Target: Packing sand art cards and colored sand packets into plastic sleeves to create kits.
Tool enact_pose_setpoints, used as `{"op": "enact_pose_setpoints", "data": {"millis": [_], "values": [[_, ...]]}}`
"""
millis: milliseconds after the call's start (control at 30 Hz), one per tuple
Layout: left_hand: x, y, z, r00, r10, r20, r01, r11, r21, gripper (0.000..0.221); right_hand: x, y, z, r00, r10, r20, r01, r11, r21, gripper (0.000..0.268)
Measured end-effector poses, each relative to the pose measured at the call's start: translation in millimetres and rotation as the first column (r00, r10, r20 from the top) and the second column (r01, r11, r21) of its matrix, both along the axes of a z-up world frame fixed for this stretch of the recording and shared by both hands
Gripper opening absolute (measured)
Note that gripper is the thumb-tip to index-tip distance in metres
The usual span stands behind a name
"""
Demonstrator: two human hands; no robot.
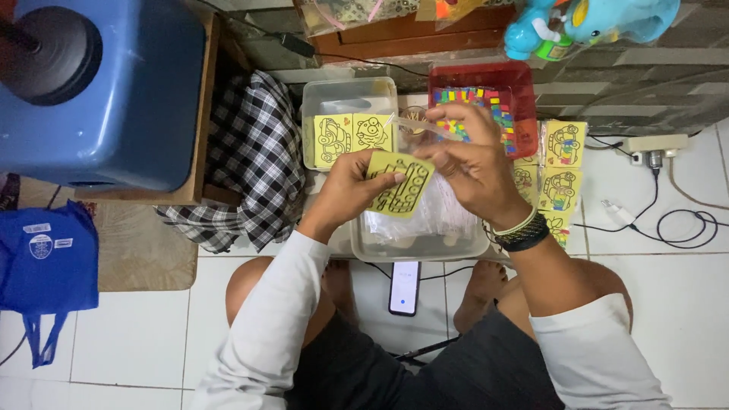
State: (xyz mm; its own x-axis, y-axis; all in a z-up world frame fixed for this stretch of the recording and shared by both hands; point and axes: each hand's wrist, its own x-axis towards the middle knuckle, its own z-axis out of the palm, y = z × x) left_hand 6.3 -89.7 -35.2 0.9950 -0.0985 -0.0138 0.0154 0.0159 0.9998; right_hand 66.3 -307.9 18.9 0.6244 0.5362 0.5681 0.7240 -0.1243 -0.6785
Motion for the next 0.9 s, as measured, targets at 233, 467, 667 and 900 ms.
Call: {"op": "enact_pose_setpoints", "data": {"millis": [233, 467, 667, 900], "values": [[-0.6, 0.8, 9.6, 1.0, 0.018, -0.017, -0.017, 0.999, 0.028, 0.019, 2.8, -2.8, -11.7, 0.983, 0.056, -0.175, -0.051, 0.998, 0.032, 0.051], [0.7, 0.9, 3.7, 1.0, 0.024, -0.007, -0.024, 0.999, 0.049, 0.02, 2.3, -2.1, -19.6, 0.98, 0.083, -0.183, -0.086, 0.996, -0.013, 0.031], [-0.7, -1.7, 8.5, 0.999, 0.041, 0.0, -0.041, 0.994, 0.1, 0.021, 9.0, -5.3, -31.7, 0.986, 0.023, -0.167, -0.034, 0.997, -0.066, 0.006], [1.0, -7.0, 22.2, 0.999, 0.041, -0.03, -0.036, 0.986, 0.163, 0.023, 18.0, -5.1, -28.1, 0.98, -0.055, -0.193, 0.056, 0.998, 0.002, 0.004]]}}
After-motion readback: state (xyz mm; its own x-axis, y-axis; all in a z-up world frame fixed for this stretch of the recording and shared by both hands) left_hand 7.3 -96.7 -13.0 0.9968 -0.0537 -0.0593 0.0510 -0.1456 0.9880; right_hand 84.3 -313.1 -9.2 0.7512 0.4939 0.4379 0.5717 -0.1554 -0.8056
